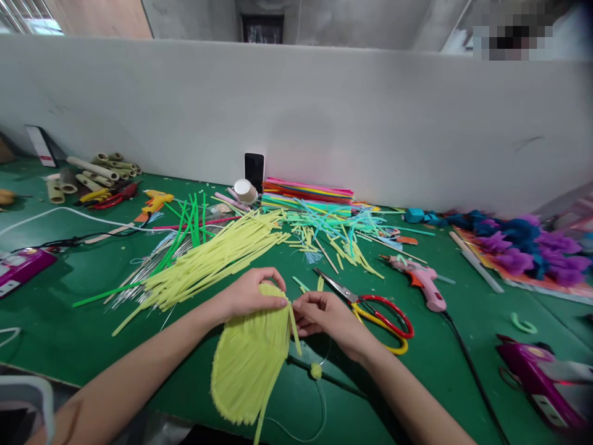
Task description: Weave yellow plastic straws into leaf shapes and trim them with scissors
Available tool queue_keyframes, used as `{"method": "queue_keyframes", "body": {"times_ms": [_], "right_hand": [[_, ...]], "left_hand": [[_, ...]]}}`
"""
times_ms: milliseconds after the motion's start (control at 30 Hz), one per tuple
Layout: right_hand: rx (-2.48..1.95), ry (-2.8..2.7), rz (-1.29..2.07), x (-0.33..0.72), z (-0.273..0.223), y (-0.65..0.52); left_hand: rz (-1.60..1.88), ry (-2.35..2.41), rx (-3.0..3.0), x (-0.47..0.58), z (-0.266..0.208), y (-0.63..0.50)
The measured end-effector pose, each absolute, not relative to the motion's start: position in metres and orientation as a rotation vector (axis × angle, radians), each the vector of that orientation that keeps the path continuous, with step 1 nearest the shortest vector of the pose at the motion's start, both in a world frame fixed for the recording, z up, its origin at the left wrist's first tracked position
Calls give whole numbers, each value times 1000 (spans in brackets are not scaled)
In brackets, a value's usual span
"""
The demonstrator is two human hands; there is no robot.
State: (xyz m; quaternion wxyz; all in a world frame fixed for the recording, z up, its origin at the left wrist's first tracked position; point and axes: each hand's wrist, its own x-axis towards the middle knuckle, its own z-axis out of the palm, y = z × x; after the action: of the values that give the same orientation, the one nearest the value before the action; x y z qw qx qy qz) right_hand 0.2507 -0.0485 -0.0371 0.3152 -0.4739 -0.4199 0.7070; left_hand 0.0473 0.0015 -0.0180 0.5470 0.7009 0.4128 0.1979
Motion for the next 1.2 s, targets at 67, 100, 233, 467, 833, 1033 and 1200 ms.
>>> {"method": "queue_keyframes", "body": {"times_ms": [67, 100, 233, 467, 833, 1033, 1200], "right_hand": [[-1261, -1106, 1850, 250, -36, -48], [-1267, -1102, 1845, 249, -36, -48], [-1270, -1082, 1834, 246, -36, -49], [-1205, -1152, 1903, 255, -34, -48], [-1202, -1339, 2035, 252, -46, -51], [-1130, -1366, 2044, 252, -47, -53], [-1127, -1325, 2026, 245, -46, -56]], "left_hand": [[501, 984, 1723, 48, -17, 2], [517, 985, 1751, 49, -16, 2], [540, 988, 1793, 51, -14, 2], [532, 980, 1739, 49, -16, 2], [235, 911, 1626, 45, -16, 0], [254, 920, 1565, 48, -16, -3], [281, 921, 1497, 50, -15, -3]]}}
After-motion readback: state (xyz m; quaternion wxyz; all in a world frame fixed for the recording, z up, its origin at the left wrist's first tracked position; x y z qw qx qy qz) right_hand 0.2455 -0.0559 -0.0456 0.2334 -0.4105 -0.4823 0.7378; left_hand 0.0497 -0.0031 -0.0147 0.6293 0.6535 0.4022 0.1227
